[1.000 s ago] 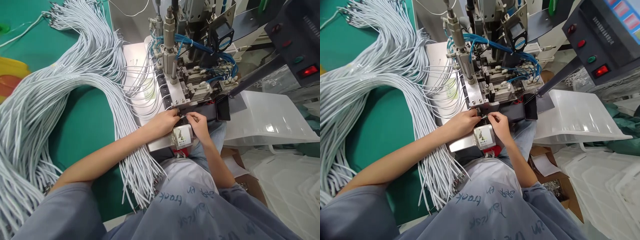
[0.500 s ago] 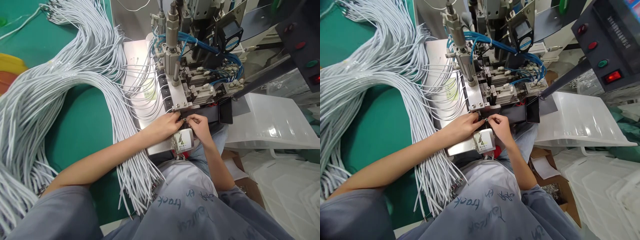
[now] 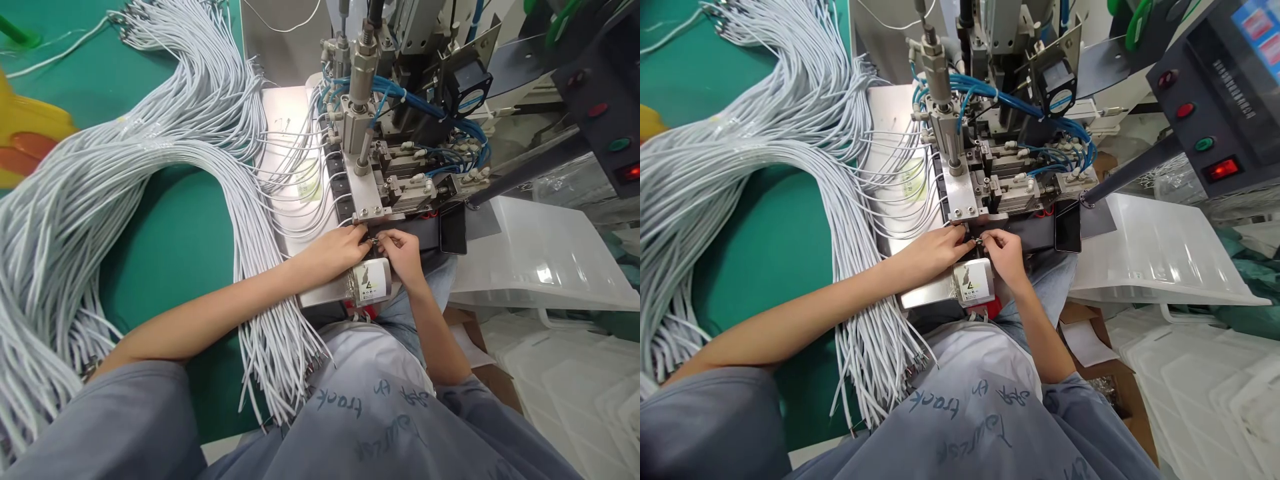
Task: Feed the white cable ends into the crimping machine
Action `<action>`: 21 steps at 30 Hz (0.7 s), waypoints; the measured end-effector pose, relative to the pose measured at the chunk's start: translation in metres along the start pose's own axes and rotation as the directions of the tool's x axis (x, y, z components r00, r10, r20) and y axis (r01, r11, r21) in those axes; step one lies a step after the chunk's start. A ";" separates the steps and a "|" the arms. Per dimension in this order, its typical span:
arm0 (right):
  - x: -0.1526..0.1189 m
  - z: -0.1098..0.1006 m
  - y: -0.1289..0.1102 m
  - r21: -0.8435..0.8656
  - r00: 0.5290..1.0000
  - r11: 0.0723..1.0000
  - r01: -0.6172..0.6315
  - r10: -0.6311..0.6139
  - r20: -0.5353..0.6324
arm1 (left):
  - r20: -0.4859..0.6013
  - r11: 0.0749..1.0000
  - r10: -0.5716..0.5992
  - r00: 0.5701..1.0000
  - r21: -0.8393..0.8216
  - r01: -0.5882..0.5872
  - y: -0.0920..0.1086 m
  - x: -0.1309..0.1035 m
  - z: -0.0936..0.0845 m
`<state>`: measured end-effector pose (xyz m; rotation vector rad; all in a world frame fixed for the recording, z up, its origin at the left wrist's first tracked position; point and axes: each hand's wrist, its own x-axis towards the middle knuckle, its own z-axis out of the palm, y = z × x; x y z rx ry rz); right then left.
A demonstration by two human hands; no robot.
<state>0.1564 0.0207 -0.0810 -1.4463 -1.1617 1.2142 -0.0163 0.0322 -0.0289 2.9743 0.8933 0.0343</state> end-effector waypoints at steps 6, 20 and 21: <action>0.001 0.001 -0.003 0.027 0.999 0.999 -0.033 0.032 0.003 | -0.012 1.000 -0.013 1.000 -0.019 0.012 0.001 0.000 0.000; 0.009 0.000 0.010 -0.053 0.992 0.997 0.058 -0.051 0.119 | 0.104 0.977 -0.211 0.972 0.063 0.206 0.016 -0.008 -0.020; 0.007 -0.001 0.008 -0.090 0.994 0.993 0.082 -0.076 0.074 | 0.100 0.974 -0.223 0.970 0.056 0.218 0.016 -0.009 -0.020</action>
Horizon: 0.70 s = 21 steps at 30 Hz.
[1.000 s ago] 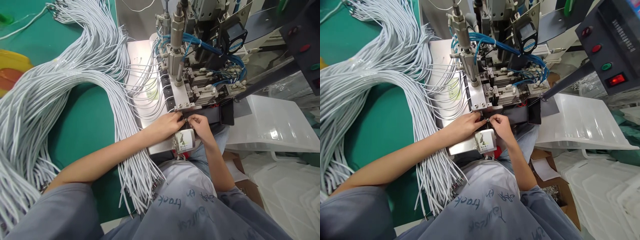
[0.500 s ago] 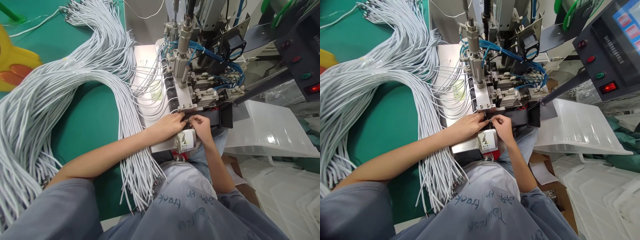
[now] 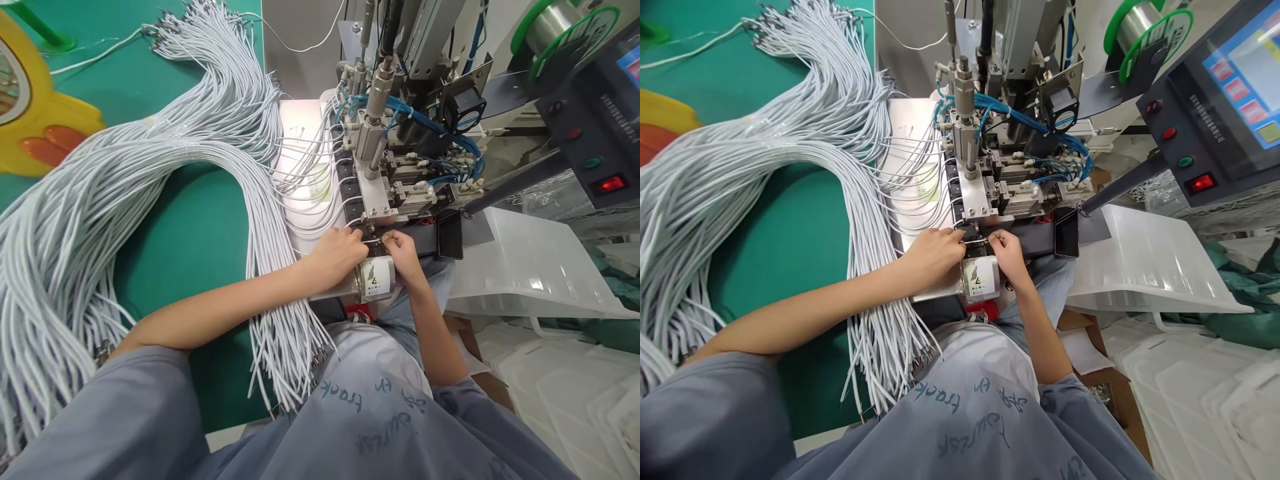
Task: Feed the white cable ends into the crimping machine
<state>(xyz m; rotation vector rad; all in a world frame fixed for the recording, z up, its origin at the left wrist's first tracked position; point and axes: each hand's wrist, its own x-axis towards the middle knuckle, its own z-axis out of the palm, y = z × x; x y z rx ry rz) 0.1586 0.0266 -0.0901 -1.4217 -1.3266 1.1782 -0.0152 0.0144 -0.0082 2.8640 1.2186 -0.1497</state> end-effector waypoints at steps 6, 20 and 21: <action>-0.053 0.007 -0.027 -0.188 0.911 0.974 0.128 -0.190 -0.365 | 0.001 0.987 -0.160 0.987 0.000 0.160 -0.007 0.002 0.004; -0.100 0.105 -0.035 -0.247 0.949 0.955 0.165 -0.085 0.304 | -0.041 0.979 -0.200 0.979 -0.059 0.197 -0.019 0.010 0.017; -0.096 0.107 -0.036 -0.219 0.954 0.969 0.113 -0.044 0.297 | -0.036 0.979 -0.198 0.980 -0.060 0.195 -0.021 0.011 0.017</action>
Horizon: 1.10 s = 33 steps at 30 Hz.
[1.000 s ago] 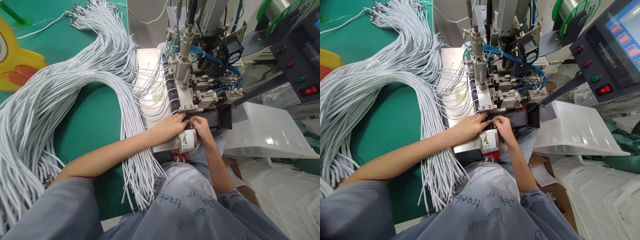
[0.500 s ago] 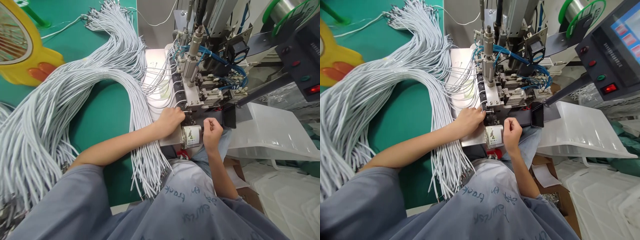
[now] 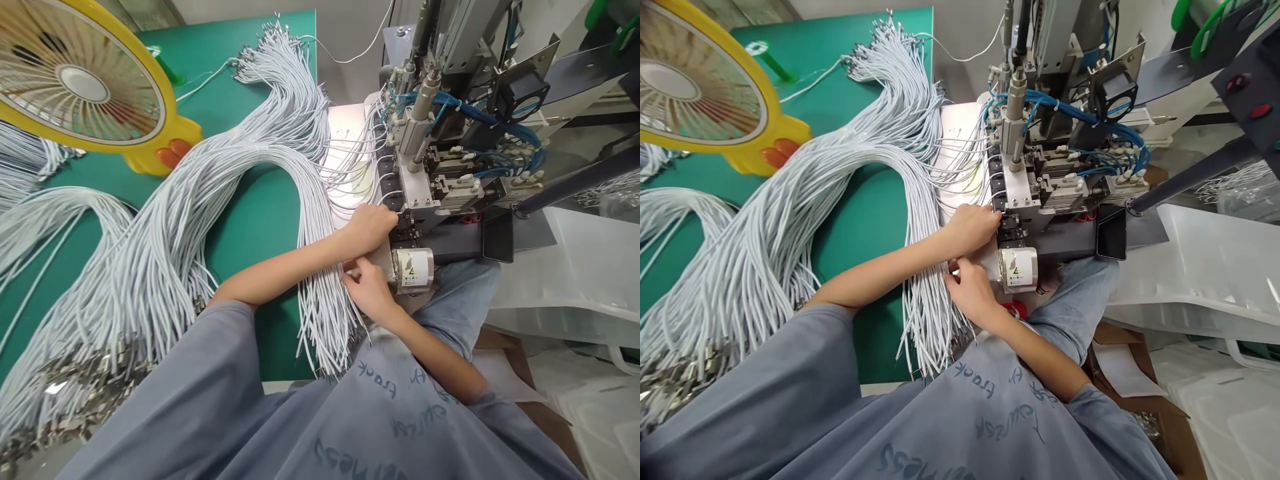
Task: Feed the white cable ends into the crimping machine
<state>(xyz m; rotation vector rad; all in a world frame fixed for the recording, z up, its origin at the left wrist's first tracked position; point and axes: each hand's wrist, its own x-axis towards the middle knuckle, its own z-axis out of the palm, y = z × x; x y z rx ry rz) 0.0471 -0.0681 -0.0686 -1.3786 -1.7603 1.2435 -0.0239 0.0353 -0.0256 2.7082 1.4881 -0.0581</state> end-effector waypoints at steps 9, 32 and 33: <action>-0.001 -0.008 0.004 0.227 0.997 0.971 -0.072 0.070 0.017 | -0.077 0.950 0.118 0.990 -0.280 -0.135 0.021 -0.015 -0.021; -0.044 -0.101 -0.012 0.255 0.863 0.929 -0.270 0.115 0.493 | 0.072 0.432 0.605 0.793 -0.866 -0.251 0.030 -0.030 -0.045; -0.044 -0.105 -0.010 0.254 0.927 0.943 -0.214 0.114 0.357 | 0.065 0.437 0.583 0.810 -0.866 -0.245 0.029 -0.029 -0.041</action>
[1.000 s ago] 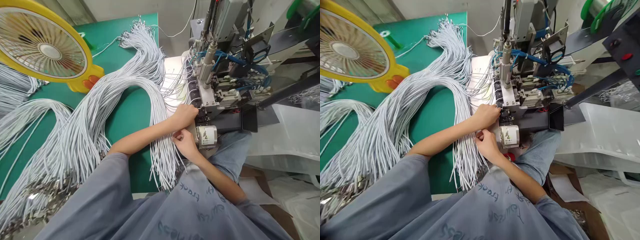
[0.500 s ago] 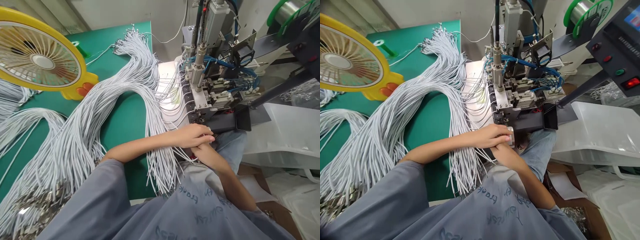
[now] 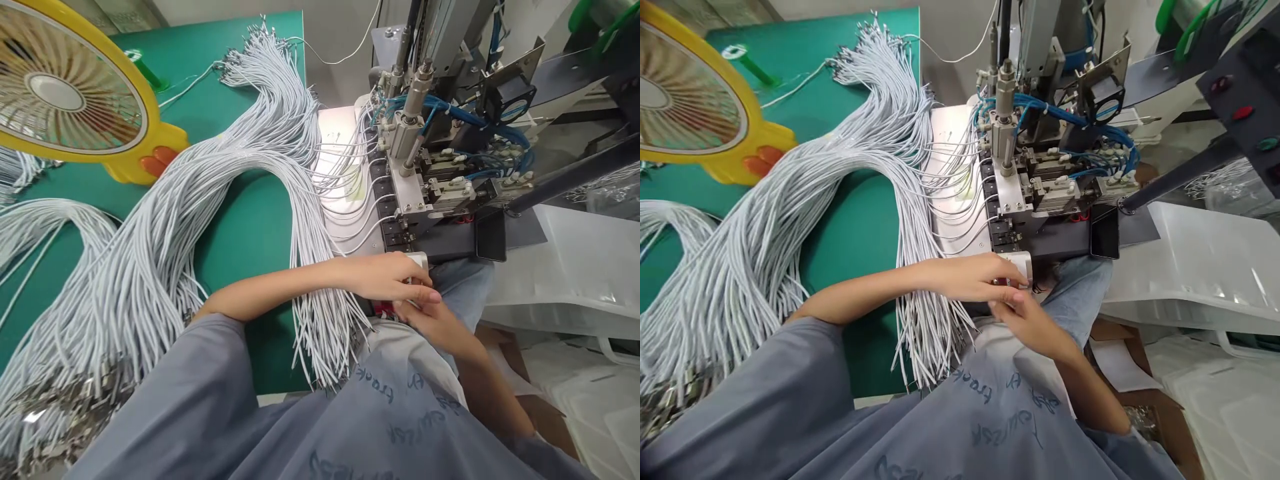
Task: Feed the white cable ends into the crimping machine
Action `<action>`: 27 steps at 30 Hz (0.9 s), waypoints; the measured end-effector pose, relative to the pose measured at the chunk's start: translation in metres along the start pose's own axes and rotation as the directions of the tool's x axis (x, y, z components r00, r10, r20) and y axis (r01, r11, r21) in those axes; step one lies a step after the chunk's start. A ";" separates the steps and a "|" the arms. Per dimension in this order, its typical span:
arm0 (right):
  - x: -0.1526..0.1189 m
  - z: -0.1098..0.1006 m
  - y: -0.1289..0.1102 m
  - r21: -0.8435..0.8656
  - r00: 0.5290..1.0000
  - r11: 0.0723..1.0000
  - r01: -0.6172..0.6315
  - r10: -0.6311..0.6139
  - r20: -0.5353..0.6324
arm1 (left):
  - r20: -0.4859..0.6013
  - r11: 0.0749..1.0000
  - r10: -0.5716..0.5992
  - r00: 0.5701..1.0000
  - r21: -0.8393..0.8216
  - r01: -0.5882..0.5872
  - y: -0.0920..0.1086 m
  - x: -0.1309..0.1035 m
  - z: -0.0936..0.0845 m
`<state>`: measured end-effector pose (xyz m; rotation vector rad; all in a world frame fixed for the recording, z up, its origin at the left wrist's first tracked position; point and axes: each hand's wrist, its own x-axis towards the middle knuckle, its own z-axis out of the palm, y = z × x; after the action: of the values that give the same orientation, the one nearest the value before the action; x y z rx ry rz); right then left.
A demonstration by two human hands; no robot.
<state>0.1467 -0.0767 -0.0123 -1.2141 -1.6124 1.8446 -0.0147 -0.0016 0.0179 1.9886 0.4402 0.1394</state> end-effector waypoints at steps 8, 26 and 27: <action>0.009 -0.024 0.005 0.172 0.726 0.921 0.350 -0.151 -0.671 | -0.441 0.997 0.035 0.897 -0.047 -0.062 -0.023 0.010 0.002; 0.024 -0.005 -0.004 -0.233 0.483 0.897 0.376 -0.405 -0.776 | -0.628 0.981 0.175 0.758 0.041 -0.192 -0.017 0.009 0.008; 0.023 -0.005 -0.005 -0.244 0.468 0.891 0.383 -0.415 -0.780 | -0.629 0.980 0.186 0.755 0.063 -0.189 -0.017 0.008 0.008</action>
<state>0.1373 -0.0544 -0.0158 -1.2722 -1.1994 0.7199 -0.0090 0.0011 -0.0018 1.9402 0.6610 0.9650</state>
